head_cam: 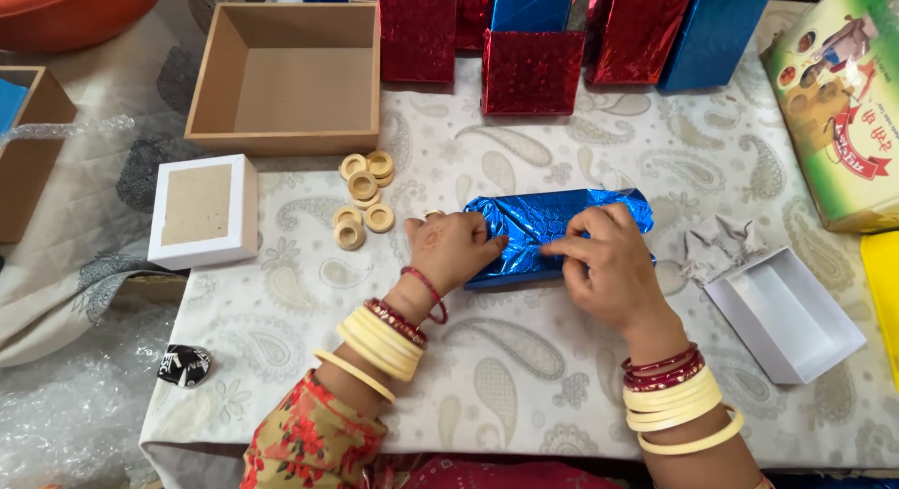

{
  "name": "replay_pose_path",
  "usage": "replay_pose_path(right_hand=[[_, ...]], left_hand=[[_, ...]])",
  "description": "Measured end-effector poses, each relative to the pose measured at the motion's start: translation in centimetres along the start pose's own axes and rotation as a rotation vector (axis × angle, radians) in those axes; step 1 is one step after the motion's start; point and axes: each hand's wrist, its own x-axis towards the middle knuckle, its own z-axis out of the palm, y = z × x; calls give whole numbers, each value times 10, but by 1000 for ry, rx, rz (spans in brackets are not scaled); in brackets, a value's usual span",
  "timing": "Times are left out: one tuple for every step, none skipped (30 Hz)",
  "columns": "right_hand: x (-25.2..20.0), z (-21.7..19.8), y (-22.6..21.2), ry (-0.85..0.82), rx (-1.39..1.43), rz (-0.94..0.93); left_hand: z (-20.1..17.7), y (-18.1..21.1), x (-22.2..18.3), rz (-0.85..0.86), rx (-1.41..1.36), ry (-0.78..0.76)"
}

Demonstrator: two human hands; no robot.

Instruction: The recorder is seen cleaning and packaging small wooden or plastic products into boxes and wrapping them in blue foil.

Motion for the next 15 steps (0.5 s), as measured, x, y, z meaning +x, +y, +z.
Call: replay_pose_path(right_hand=[[2,0,-1,2,-4,0],[4,-1,-3,-19,-14,-37],[7,-2,-4,-41,-28,-77],[6,-4,-5,-39,-36,-81],[6,-5,-6,-28,-19,-69],[7,-6,-8,-16,-3,-56],[7,-5,-6,-16,-8,-68],[8,-4,-4,-24,-29,-77],[7,-2,-4,-36,-44,-83],[5,-1,-1,-39,-45,-92],[4,0,1,-10,-31,-73],[2,1,3,20,-16,-54],[4,0,2,19,-22,-59],[5,-2,1,-4,-20,-70],[5,-3,0,-26,-18,-77]], left_hand=[[-4,-1,-3,4,-2,2],[-9,-3,-6,4,5,65],[-14,-3,-9,3,8,133],[-17,-2,-9,8,3,139],[-21,-2,-10,16,-62,203],[-26,-2,-11,24,-128,267],[-23,-3,-10,23,-134,279],[-20,-5,-8,23,-115,275],[-17,-7,-10,18,-94,267],[-11,-11,-8,12,-98,274],[-6,-15,-5,-14,-199,144],[-1,-19,-2,-38,-299,13],[2,-24,0,-36,-304,18],[4,-28,3,-33,-312,52],[8,-33,5,-29,-319,83]])
